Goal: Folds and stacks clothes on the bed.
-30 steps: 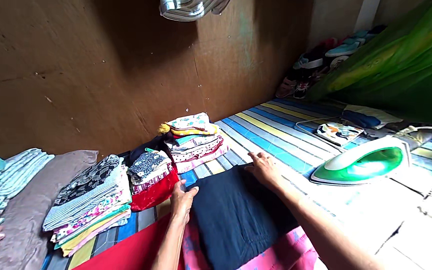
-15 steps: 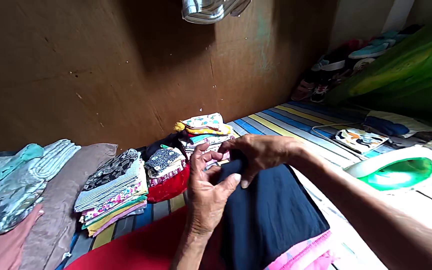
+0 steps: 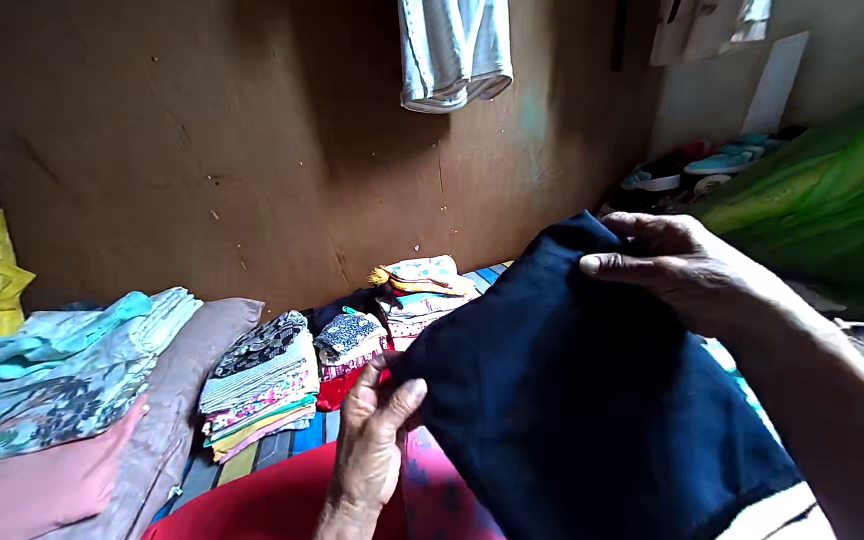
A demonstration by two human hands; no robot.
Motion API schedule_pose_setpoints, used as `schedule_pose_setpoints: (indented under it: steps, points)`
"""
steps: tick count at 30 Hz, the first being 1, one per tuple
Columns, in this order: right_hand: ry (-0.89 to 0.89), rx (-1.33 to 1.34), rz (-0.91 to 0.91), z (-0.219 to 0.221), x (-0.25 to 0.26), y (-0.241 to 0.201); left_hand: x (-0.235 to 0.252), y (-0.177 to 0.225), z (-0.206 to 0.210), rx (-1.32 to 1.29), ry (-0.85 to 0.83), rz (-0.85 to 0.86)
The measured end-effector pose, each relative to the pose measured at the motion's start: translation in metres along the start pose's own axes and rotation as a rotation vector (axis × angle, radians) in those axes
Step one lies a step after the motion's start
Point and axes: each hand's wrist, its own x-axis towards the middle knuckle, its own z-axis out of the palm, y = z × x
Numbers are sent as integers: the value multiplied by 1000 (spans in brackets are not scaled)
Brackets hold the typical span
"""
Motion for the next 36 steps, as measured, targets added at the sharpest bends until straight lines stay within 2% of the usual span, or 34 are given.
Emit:
schedule_pose_setpoints:
  steps: [3, 5, 9, 11, 15, 17, 19, 22, 23, 24, 26, 27, 31, 36]
  points:
    - [56, 60, 194, 9, 7, 35, 22, -2, 9, 155, 148, -19]
    - [34, -24, 322, 19, 13, 87, 45, -31, 1, 365, 230, -100]
    - [-182, -473, 614, 49, 6, 231, 69, -127, -42, 880, 94, -320]
    - [-252, -537, 691, 60, 0, 259, 67, -148, -47, 1095, 80, -336]
    - [-197, -476, 649, 58, -4, 266, 65, -137, -36, 1274, 9, -338]
    - [-211, -590, 661, 64, -2, 261, 66, -124, -18, 1488, -161, -263]
    - [-282, -835, 637, 79, 0, 243, 67, -123, 1, 1606, -340, -186]
    - [-266, -1034, 350, 96, -5, 227, 69, -144, 15, 1731, -613, -377]
    - [-324, -1040, 298, 99, -6, 226, 68, -150, 15, 1765, -634, -402]
    - [-438, -1040, 321, 101, -6, 225, 68, -153, 15, 1782, -634, -411]
    - [-648, -1002, 473, 106, -12, 233, 63, -154, 14, 1793, -620, -430]
    - [-692, -994, 531, 107, -10, 234, 63, -155, 15, 1794, -605, -428]
    - [-667, -1038, 544, 111, -12, 232, 65, -152, 15, 1769, -586, -454]
    - [-532, -1038, 575, 87, -63, 202, 50, -141, 1, 1737, -619, -393]
